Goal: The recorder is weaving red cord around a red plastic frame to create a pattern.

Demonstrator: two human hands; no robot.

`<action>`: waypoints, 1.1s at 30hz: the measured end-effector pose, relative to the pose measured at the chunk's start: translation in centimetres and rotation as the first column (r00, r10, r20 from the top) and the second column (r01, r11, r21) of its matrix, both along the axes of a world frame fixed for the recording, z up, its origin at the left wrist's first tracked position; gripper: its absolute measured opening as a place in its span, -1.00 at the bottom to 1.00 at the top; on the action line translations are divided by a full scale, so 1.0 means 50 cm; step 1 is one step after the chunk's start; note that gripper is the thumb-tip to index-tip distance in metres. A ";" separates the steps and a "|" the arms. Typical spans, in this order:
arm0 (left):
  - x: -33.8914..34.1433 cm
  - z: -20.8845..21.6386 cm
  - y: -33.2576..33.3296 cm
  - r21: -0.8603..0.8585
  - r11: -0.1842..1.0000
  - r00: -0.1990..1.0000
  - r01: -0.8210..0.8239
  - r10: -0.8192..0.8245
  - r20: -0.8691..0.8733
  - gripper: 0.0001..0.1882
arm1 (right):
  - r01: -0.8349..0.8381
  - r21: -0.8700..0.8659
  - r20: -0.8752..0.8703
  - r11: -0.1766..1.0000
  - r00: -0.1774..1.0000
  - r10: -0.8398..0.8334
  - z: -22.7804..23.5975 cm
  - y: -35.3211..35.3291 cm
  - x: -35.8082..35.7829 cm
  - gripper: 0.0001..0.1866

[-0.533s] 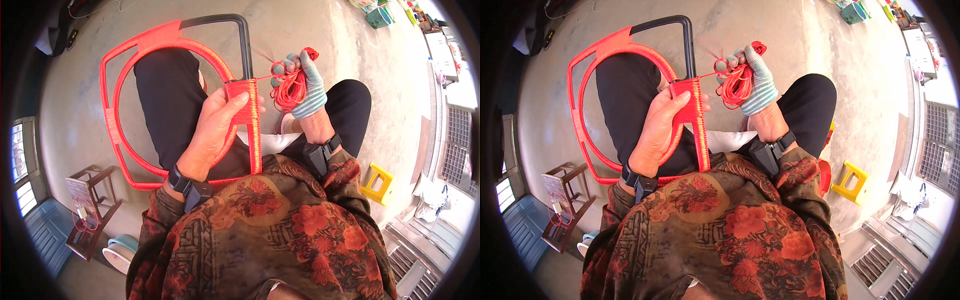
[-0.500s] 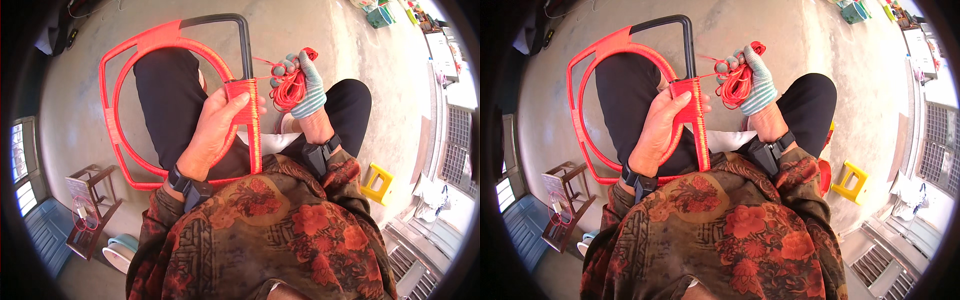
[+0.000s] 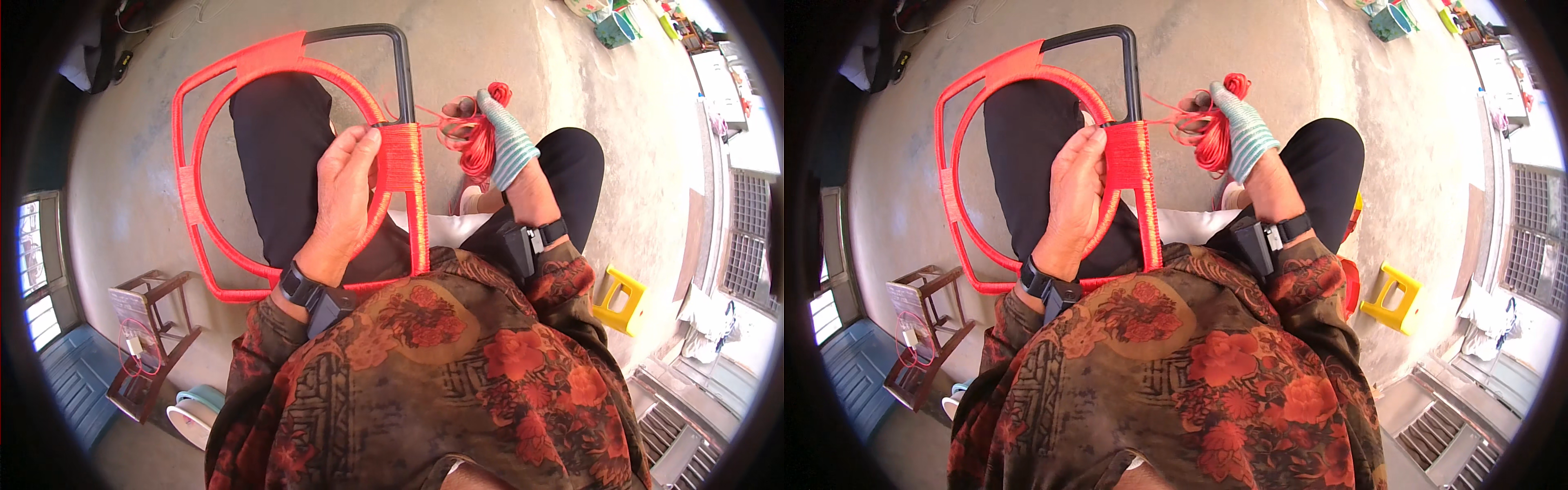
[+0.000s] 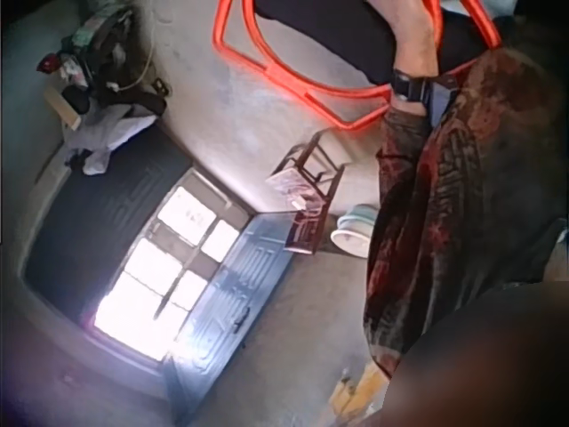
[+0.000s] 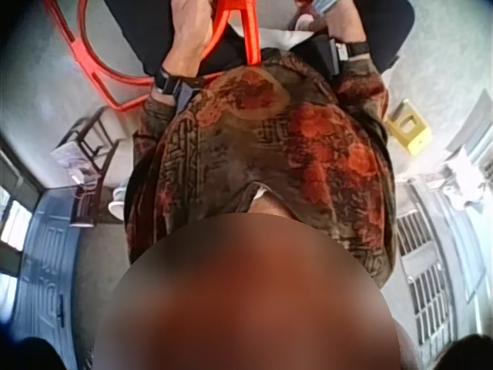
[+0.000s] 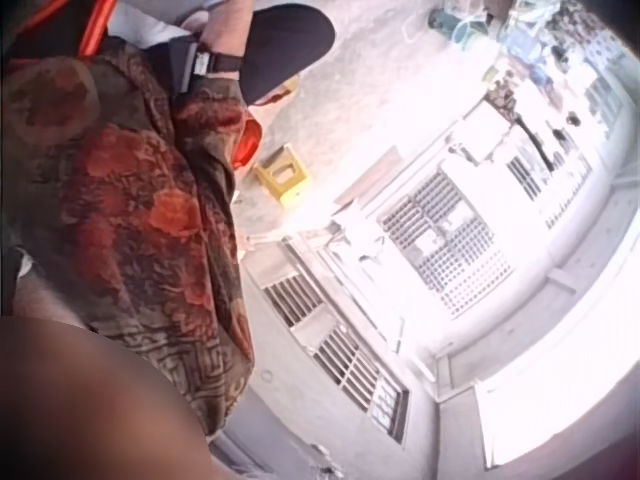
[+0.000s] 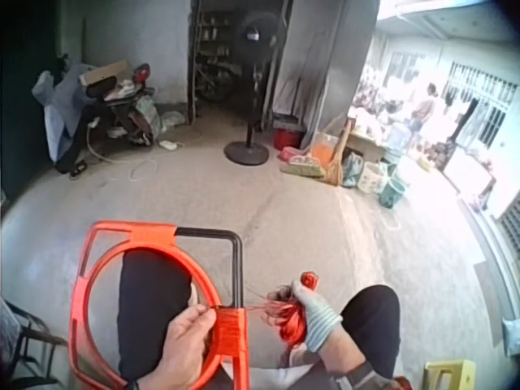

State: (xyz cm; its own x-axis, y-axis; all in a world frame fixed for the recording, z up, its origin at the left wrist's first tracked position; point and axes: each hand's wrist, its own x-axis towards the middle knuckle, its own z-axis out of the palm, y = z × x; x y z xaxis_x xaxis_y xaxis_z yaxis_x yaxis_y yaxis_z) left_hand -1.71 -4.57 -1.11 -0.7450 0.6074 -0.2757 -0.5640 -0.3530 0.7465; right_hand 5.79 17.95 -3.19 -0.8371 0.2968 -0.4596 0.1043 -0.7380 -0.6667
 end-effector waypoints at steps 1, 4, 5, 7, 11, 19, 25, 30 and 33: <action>-0.001 -0.002 -0.004 -0.009 1.000 1.000 -0.026 0.026 -0.004 -0.82 | 0.007 0.163 0.095 0.987 0.995 -0.023 0.003 0.010 0.003 -0.65; -0.002 -0.001 -0.008 -0.044 0.996 0.996 -0.083 0.082 -0.019 -0.82 | -0.026 0.477 0.300 0.878 0.944 -0.135 0.023 0.045 0.005 -0.54; -0.003 0.001 -0.007 -0.061 0.994 0.996 -0.087 0.085 -0.025 -0.81 | -0.037 0.585 0.272 0.810 0.950 -0.152 0.031 0.051 0.003 -0.56; -0.004 0.004 -0.004 -0.086 0.991 0.995 -0.100 0.097 -0.038 -0.75 | -0.035 0.768 0.274 0.640 0.921 -0.278 0.051 0.046 -0.007 -0.61; -0.002 0.016 -0.004 -0.080 0.987 0.986 -0.139 0.130 -0.108 -0.59 | 0.167 0.853 -0.265 -0.495 0.955 -0.136 0.107 -0.042 -0.034 -0.65; -0.002 0.016 -0.005 -0.226 0.940 0.895 -0.254 0.140 -0.424 -0.69 | 0.361 0.671 -0.122 -0.648 0.915 0.384 0.169 -0.133 -0.072 -0.63; -0.008 -0.013 -0.005 -0.054 0.979 0.968 -0.196 0.185 -0.169 -0.75 | -0.226 0.835 0.167 0.501 0.973 0.160 0.109 -0.053 -0.047 -0.74; -0.003 -0.009 -0.003 -0.191 0.974 0.986 -0.121 0.095 -0.140 -0.78 | -0.415 0.714 0.155 0.564 0.879 0.451 0.051 -0.062 -0.059 -0.61; 0.002 -0.007 0.005 -0.153 0.980 0.990 -0.126 0.114 -0.087 -0.80 | -0.370 0.731 -0.018 0.574 0.830 0.557 0.031 -0.084 -0.067 -0.64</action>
